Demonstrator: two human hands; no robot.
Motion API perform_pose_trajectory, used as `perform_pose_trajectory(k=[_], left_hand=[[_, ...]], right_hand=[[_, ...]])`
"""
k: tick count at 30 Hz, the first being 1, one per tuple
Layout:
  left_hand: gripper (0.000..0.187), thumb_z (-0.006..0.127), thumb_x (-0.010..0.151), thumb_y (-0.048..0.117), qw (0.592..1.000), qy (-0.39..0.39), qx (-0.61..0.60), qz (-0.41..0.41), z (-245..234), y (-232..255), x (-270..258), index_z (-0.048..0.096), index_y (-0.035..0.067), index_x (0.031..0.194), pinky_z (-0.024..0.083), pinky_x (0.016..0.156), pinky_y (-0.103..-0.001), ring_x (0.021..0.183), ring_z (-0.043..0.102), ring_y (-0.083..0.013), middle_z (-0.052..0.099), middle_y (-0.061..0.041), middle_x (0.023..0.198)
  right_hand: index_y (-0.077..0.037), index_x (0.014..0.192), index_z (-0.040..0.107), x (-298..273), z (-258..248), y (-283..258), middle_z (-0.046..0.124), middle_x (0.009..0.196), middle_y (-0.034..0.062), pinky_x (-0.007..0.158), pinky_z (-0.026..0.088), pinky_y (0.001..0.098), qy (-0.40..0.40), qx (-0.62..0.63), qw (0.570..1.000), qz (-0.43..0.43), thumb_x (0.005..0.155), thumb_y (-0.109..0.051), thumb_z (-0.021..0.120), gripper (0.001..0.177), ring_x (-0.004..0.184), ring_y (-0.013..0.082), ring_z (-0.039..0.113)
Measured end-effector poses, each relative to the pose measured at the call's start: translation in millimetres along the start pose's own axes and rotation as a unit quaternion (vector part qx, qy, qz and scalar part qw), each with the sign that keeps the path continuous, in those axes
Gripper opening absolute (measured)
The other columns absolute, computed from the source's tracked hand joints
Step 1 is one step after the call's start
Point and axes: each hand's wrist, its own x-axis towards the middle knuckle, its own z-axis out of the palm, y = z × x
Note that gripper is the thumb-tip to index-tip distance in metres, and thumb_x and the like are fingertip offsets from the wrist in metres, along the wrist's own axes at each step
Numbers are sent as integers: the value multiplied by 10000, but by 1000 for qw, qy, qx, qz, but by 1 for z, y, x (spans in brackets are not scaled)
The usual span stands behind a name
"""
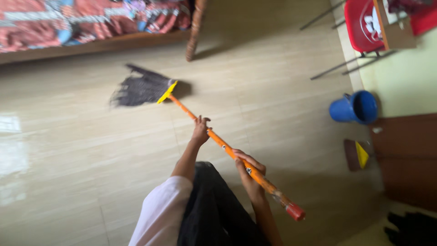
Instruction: The person wrings out a mop over a blue bucket by hand and then mops the tiled floor of a bedroom around the bed, furniture, and entryway.
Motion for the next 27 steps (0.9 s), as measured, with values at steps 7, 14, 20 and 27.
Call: perform_pose_trajectory(k=[7, 14, 20, 27], left_hand=[[422, 816, 860, 252, 982, -152, -17, 113, 107, 80, 11, 595, 94, 1184, 355, 1214, -484, 1319, 470, -351, 610, -117, 1247], [164, 759, 801, 171, 948, -236, 100, 191, 104, 111, -22, 696, 158, 952, 551, 943, -408, 1097, 661, -246, 693, -18, 1059], [143, 661, 792, 153, 955, -75, 126, 258, 44, 78, -57, 705, 139, 927, 588, 843, -412, 1043, 682, -240, 715, -38, 1058], [128, 683, 774, 158, 978, -73, 192, 45, -69, 29, -134, 705, 105, 889, 564, 856, -446, 1077, 657, -281, 706, -72, 1025]], right_hand=[[47, 1064, 751, -25, -44, -22, 783, 1114, 148, 919, 597, 298, 147, -139, 979, 29, 908, 48, 659, 181, 1049, 202, 757], [68, 986, 736, -40, -61, -37, 785, 1025, 166, 883, 588, 295, 196, -146, 970, 4, 901, 60, 637, 131, 958, 199, 751], [77, 953, 717, -50, -69, -39, 778, 983, 153, 825, 578, 275, 120, -87, 988, -40, 943, 41, 611, 112, 894, 178, 731], [66, 898, 711, -71, -23, -3, 784, 955, 163, 837, 619, 297, -6, 63, 997, -54, 930, 2, 620, 116, 910, 203, 772]])
